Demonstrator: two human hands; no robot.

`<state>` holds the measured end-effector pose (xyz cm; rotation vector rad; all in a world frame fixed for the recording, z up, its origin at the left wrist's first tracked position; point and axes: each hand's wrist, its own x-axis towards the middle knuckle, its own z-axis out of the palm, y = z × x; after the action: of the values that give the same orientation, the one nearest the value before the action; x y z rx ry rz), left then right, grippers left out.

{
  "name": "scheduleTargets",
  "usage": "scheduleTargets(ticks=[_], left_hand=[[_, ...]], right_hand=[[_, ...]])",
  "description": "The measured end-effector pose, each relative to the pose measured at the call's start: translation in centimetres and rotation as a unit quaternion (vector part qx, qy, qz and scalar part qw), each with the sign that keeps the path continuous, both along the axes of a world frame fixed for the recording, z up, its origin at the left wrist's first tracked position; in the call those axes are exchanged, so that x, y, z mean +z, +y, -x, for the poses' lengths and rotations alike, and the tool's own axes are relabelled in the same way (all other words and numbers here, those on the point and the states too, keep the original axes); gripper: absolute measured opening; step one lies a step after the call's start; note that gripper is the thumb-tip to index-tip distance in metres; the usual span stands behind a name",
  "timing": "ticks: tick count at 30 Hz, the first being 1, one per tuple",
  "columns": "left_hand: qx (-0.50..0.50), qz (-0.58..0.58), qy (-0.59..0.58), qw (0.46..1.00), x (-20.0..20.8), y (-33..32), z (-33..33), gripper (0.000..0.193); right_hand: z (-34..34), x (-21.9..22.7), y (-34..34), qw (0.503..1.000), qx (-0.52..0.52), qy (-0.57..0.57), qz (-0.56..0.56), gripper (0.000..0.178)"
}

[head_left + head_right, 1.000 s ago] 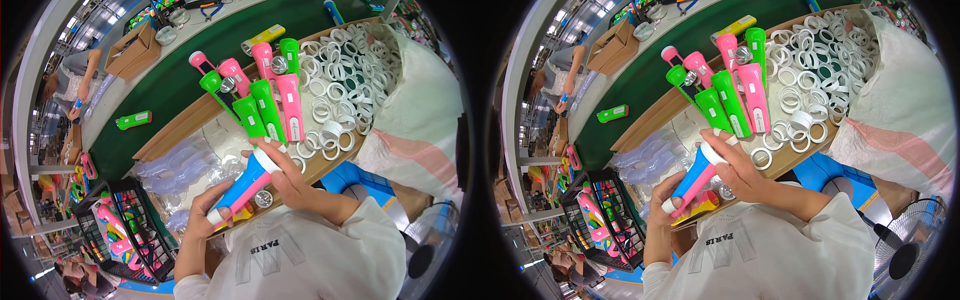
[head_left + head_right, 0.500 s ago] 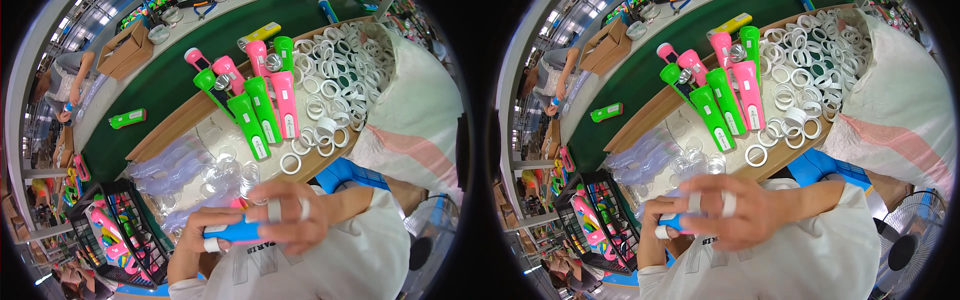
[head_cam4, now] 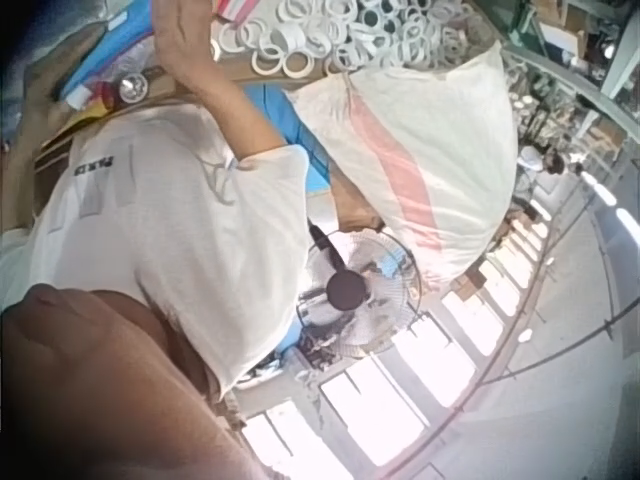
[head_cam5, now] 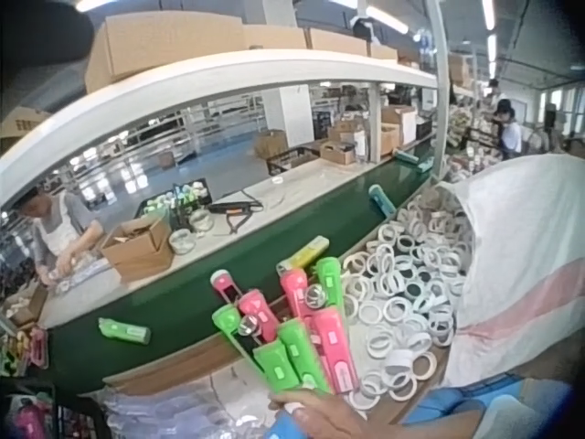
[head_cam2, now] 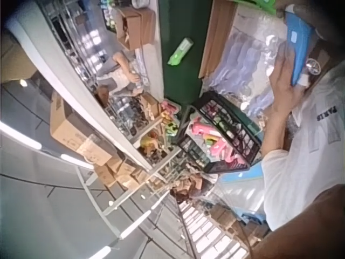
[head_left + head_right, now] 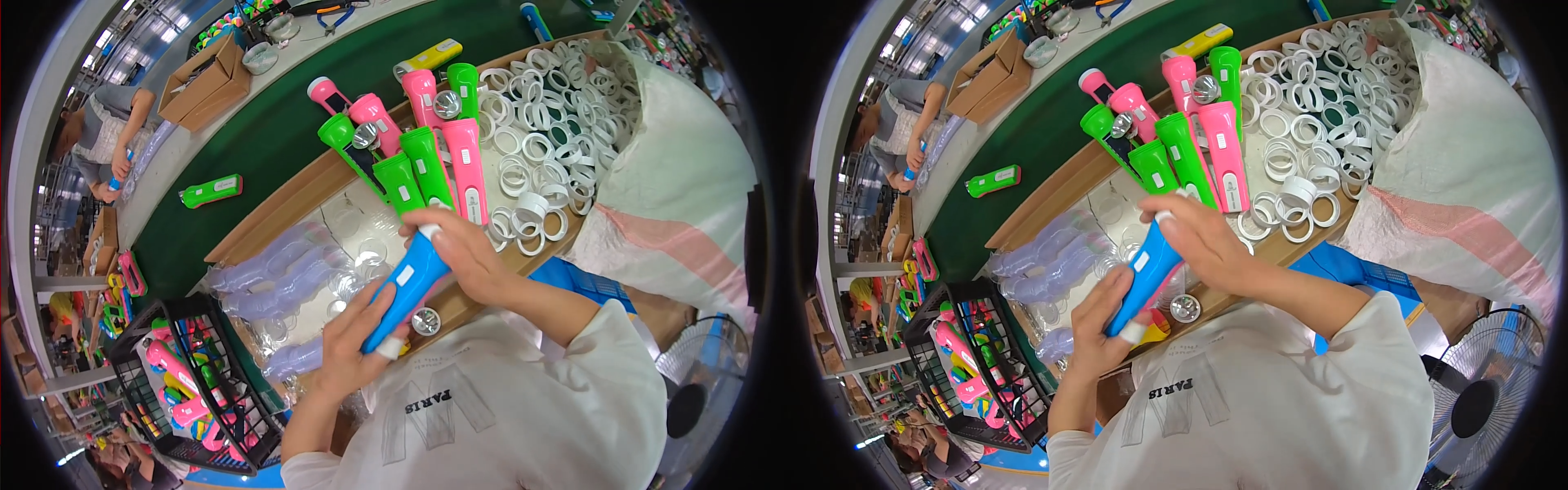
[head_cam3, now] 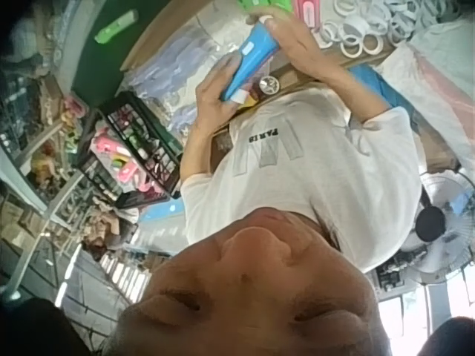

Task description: Assembling the lens and front caps onto multiple rechargeable flashlights on an assembly line.

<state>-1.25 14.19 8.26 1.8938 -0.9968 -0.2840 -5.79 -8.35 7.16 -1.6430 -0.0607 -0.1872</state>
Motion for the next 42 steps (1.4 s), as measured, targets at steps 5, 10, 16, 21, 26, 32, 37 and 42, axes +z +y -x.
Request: scheduleTargets(ticks=[5, 10, 16, 21, 26, 32, 37, 42], left_hand=[[-0.012, -0.006, -0.243, 0.970, 0.0, -1.2, -1.2, 0.048], [-0.009, 0.088, -0.115, 0.989, -0.1, -0.1, 1.1, 0.047], [-0.284, 0.131, 0.511, 0.801, 1.7, 3.0, 0.8, 0.063], [-0.111, 0.059, 0.559, 0.819, 3.9, 3.5, -0.9, 0.062], [-0.002, -0.050, -0.099, 0.994, 0.0, -0.7, -2.0, 0.047], [0.096, 0.152, 0.347, 0.920, -3.1, -0.5, 0.3, 0.056], [0.056, 0.316, 0.734, 0.599, -4.1, -1.5, 2.8, 0.066], [0.051, 0.149, 0.515, 0.842, -3.3, -0.7, 2.5, 0.059]], right_hand=[[-0.7, 0.9, -0.3, 0.999, -0.008, -0.005, -0.035, 0.041], [1.2, 3.7, -0.3, 0.984, 0.008, -0.122, 0.131, 0.035], [4.1, 9.7, 2.0, 0.847, 0.149, -0.470, 0.198, 0.023], [1.5, 6.3, 1.1, 0.923, 0.039, -0.330, 0.193, 0.025], [-2.9, -3.3, 0.5, 0.985, -0.028, 0.127, -0.110, 0.045], [-3.1, -0.5, -0.7, 0.928, 0.018, 0.127, -0.350, 0.053], [-2.2, -1.3, 1.2, 0.889, 0.054, 0.096, -0.445, 0.052], [-2.3, -2.0, 2.5, 0.878, -0.007, 0.105, -0.467, 0.036]])
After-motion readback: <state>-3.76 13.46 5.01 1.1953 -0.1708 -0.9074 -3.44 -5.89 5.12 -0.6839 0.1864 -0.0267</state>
